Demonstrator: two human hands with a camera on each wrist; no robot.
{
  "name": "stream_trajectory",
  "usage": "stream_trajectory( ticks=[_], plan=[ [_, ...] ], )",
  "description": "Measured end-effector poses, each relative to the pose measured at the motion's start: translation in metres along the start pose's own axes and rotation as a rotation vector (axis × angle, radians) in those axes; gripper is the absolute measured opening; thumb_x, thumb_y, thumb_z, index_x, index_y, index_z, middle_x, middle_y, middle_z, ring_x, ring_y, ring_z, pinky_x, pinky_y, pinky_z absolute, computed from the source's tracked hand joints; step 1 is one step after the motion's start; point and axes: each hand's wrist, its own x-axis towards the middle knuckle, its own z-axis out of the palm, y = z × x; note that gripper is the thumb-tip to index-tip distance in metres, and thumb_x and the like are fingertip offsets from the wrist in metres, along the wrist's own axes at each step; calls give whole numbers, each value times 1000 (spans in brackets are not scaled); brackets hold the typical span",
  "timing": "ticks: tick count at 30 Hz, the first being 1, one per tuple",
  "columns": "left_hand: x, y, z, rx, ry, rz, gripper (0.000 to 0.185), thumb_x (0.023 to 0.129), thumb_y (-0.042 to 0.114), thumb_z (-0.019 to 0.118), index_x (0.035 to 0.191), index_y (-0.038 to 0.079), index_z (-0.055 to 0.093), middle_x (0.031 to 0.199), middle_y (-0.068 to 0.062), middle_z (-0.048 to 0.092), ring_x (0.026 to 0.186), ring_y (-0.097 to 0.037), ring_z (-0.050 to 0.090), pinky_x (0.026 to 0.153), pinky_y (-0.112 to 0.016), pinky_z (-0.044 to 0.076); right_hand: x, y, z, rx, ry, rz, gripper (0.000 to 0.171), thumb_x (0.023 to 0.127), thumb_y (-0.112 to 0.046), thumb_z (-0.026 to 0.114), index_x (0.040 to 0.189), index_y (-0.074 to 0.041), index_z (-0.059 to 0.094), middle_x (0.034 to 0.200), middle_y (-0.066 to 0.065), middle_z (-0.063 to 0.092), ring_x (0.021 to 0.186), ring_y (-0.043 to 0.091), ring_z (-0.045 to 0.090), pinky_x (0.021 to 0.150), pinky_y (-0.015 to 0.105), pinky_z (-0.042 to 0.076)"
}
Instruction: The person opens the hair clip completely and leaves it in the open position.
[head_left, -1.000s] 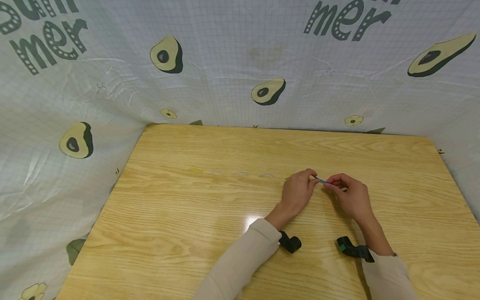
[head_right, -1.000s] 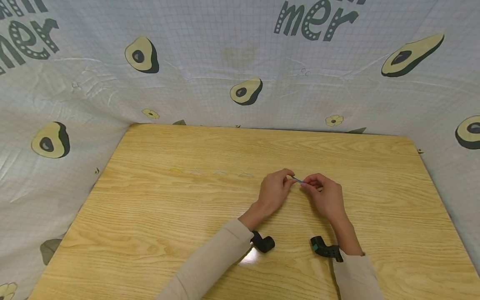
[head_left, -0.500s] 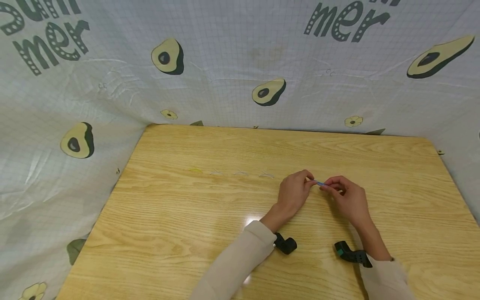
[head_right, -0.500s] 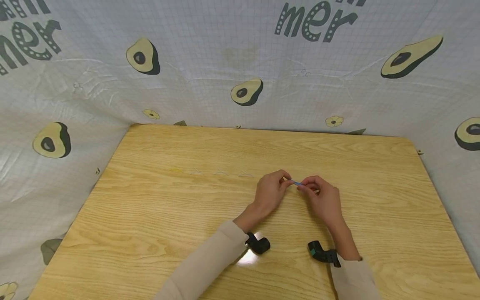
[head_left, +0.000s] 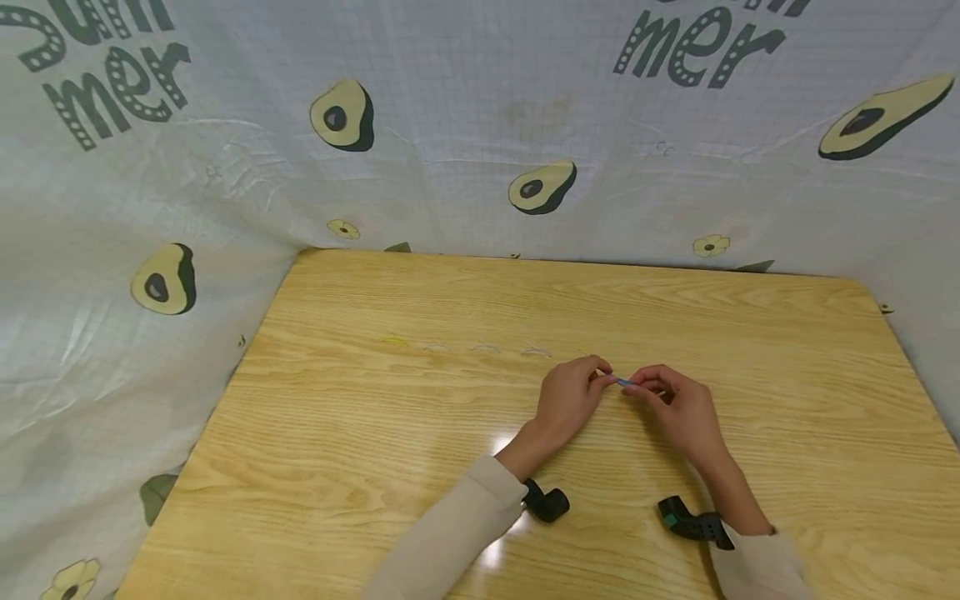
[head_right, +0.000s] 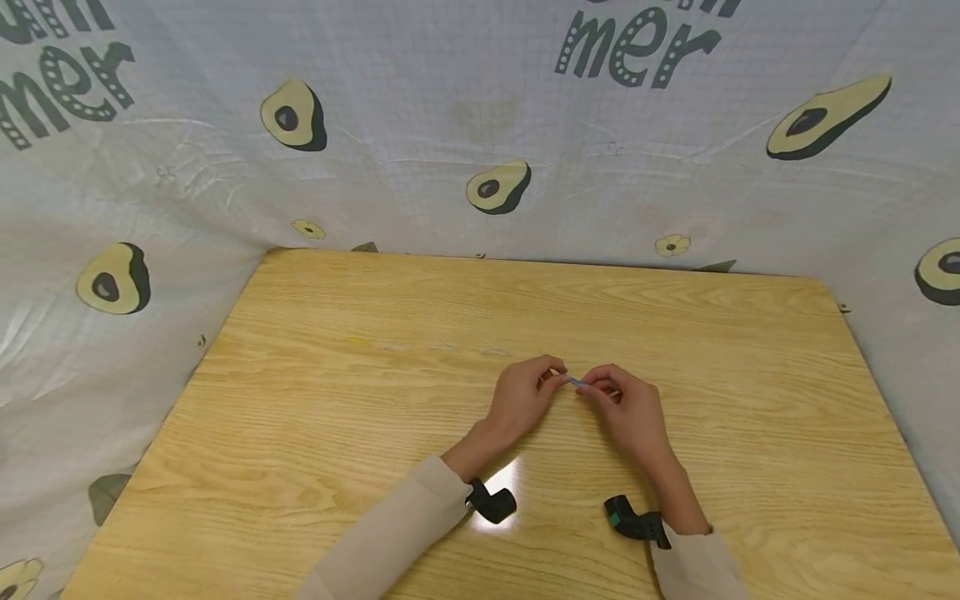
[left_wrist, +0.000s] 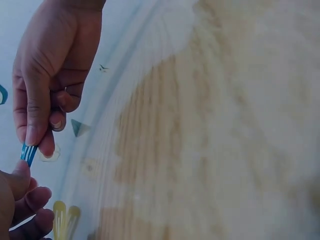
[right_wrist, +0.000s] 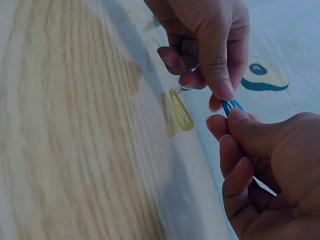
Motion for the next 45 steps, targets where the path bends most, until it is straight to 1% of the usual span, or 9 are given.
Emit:
stream_trajectory(
  ticks=[6, 11, 18, 21, 26, 31, 37, 41, 45],
  plan=[
    [-12, -6, -9, -33, -2, -5, 14, 92, 24, 65, 96, 12, 70, 81, 4, 67, 65, -1, 55, 57, -12, 40, -4, -7, 8, 56, -38, 12, 6, 89, -17, 70, 92, -12, 68, 78, -3, 68, 72, 8, 61, 62, 19, 47],
    [-23, -13, -18, -49, 5, 0, 12, 91, 24, 66, 91, 13, 69, 77, 5, 65, 64, 0, 54, 57, -13, 40, -9, -12, 18, 109, -65, 19, 7, 88, -19, 70, 92, -13, 68, 79, -4, 68, 70, 10, 62, 62, 22, 49],
    [-39, -21, -31, -107, 27, -15, 11, 90, 22, 67, 89, 12, 69, 73, 4, 64, 59, -1, 50, 54, -14, 38, -18, -22, 35, 222, -90, 96, 13, 88, -26, 70, 94, -15, 67, 79, -3, 67, 65, 15, 63, 58, 25, 49],
    [-46, -24, -37, -111, 36, -9, 10, 90, 21, 68, 88, 11, 69, 72, 4, 64, 57, -1, 49, 53, -14, 38, -22, -27, 42, 266, -93, 108, 14, 88, -26, 71, 94, -14, 67, 79, -2, 67, 65, 15, 63, 59, 25, 48],
    [-59, -28, -45, -107, 26, -11, 9, 90, 18, 68, 88, 9, 69, 72, 3, 64, 59, -2, 50, 54, -16, 40, -27, -34, 51, 337, -107, 129, 15, 87, -24, 71, 93, -11, 67, 80, 3, 68, 66, 17, 64, 59, 25, 50],
    [-68, -31, -51, -121, 6, -20, 8, 90, 15, 67, 87, 9, 69, 74, 2, 65, 60, -2, 52, 55, -17, 42, -32, -38, 56, 351, -121, 142, 14, 86, -23, 72, 92, -11, 67, 79, 1, 67, 66, 17, 64, 58, 25, 50],
    [-78, -34, -55, -135, 1, 1, 7, 90, 13, 67, 87, 8, 70, 72, 2, 65, 57, -1, 50, 54, -16, 42, -38, -41, 61, 341, -133, 148, 11, 86, -21, 73, 91, -14, 67, 78, -2, 67, 63, 15, 64, 56, 26, 50],
    [-86, -36, -57, -151, -5, 5, 7, 91, 14, 66, 88, 9, 70, 69, 3, 63, 54, 0, 47, 53, -16, 41, -41, -40, 64, 333, -143, 147, 10, 86, -21, 73, 91, -14, 67, 77, -4, 68, 62, 14, 62, 55, 26, 49],
    [-93, -37, -58, -153, 7, 3, 6, 91, 14, 67, 88, 10, 70, 68, 7, 60, 56, 0, 46, 56, -18, 41, -46, -40, 67, 325, -149, 147, 10, 86, -21, 73, 91, -15, 67, 76, -5, 68, 61, 13, 62, 55, 26, 49]
  ],
)
